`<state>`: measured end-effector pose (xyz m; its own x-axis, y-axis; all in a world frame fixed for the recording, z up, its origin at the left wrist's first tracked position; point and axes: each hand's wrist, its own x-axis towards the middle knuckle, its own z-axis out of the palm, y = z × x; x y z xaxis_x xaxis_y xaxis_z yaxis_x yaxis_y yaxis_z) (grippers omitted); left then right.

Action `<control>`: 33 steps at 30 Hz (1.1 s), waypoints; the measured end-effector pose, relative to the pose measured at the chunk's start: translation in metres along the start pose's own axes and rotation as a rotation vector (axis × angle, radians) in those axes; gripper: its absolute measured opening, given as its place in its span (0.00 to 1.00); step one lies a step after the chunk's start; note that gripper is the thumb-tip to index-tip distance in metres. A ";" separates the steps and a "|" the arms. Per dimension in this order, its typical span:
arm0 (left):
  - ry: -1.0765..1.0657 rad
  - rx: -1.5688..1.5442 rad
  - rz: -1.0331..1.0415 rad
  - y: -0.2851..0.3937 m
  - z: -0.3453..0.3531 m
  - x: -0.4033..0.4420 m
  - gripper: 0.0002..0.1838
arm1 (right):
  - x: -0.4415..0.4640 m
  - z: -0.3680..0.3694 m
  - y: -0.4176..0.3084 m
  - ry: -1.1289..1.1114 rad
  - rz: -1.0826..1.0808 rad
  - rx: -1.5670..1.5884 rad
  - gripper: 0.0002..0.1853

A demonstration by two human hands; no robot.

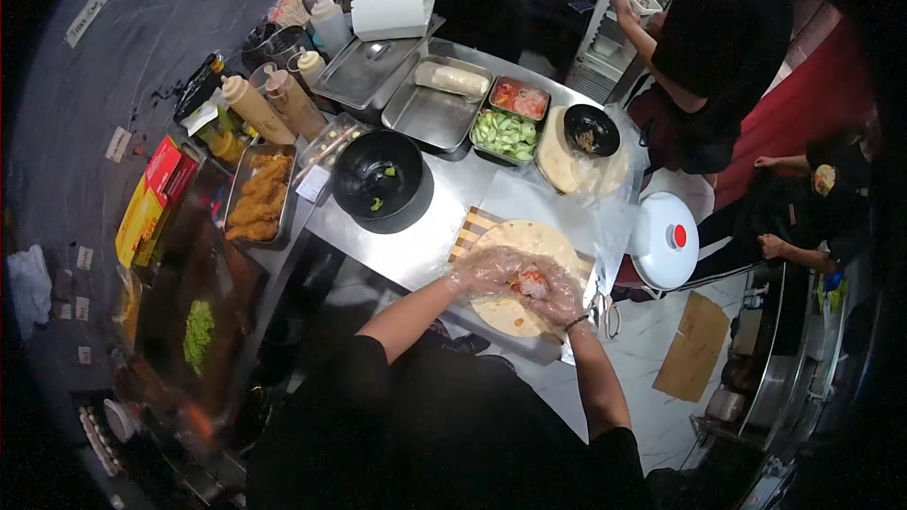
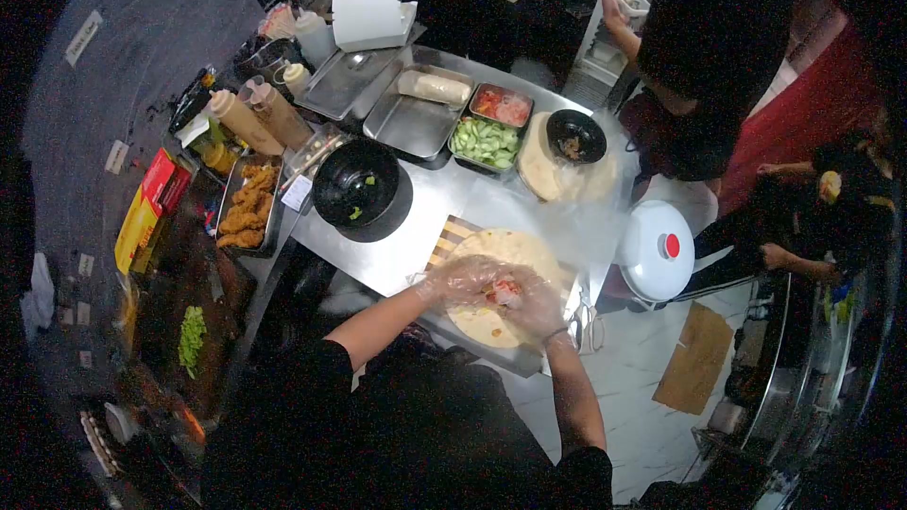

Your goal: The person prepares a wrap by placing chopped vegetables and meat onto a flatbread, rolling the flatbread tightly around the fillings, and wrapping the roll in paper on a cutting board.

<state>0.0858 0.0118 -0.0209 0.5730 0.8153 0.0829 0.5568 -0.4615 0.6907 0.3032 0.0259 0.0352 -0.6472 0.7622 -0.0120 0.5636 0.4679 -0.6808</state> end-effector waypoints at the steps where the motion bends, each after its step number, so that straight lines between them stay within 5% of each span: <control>1: 0.014 -0.010 0.023 0.002 -0.002 0.000 0.43 | -0.003 0.002 0.001 0.026 -0.007 -0.013 0.34; 4: -0.134 -0.293 0.004 0.034 -0.036 0.008 0.42 | -0.005 0.018 0.021 -0.006 -0.002 -0.039 0.36; 6: 0.104 0.059 0.130 0.023 -0.019 0.000 0.42 | 0.006 0.004 0.009 -0.075 -0.046 -0.079 0.36; 8: 0.073 0.034 0.037 0.052 -0.037 -0.003 0.46 | 0.002 -0.004 -0.002 -0.028 -0.112 -0.078 0.36; 11: 0.180 0.189 0.008 0.046 -0.011 -0.004 0.38 | -0.001 0.000 -0.012 0.009 -0.189 -0.351 0.36; 12: 0.184 0.210 0.024 0.035 0.000 0.001 0.38 | -0.001 0.024 0.018 0.116 -0.226 -0.339 0.30; 14: 0.114 0.094 0.111 0.018 0.010 0.016 0.24 | 0.003 0.023 0.005 0.097 -0.105 -0.336 0.30; 24: 0.140 0.030 0.106 0.063 -0.021 0.012 0.23 | -0.003 0.055 0.040 0.050 -0.078 -0.391 0.28; 26: 0.216 -0.236 0.115 0.032 0.003 0.009 0.24 | -0.001 0.060 0.046 0.036 -0.020 -0.371 0.28; 29: 0.140 0.072 -0.044 -0.015 0.047 0.013 0.24 | -0.005 0.067 0.048 0.080 0.015 -0.373 0.29; 33: 0.044 0.048 -0.180 0.035 -0.005 0.010 0.25 | -0.001 0.053 0.037 0.139 -0.028 -0.355 0.33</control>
<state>0.1084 0.0054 0.0079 0.4356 0.9001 -0.0073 0.6765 -0.3220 0.6623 0.2977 0.0183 -0.0288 -0.6029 0.7888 0.1195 0.7051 0.5969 -0.3828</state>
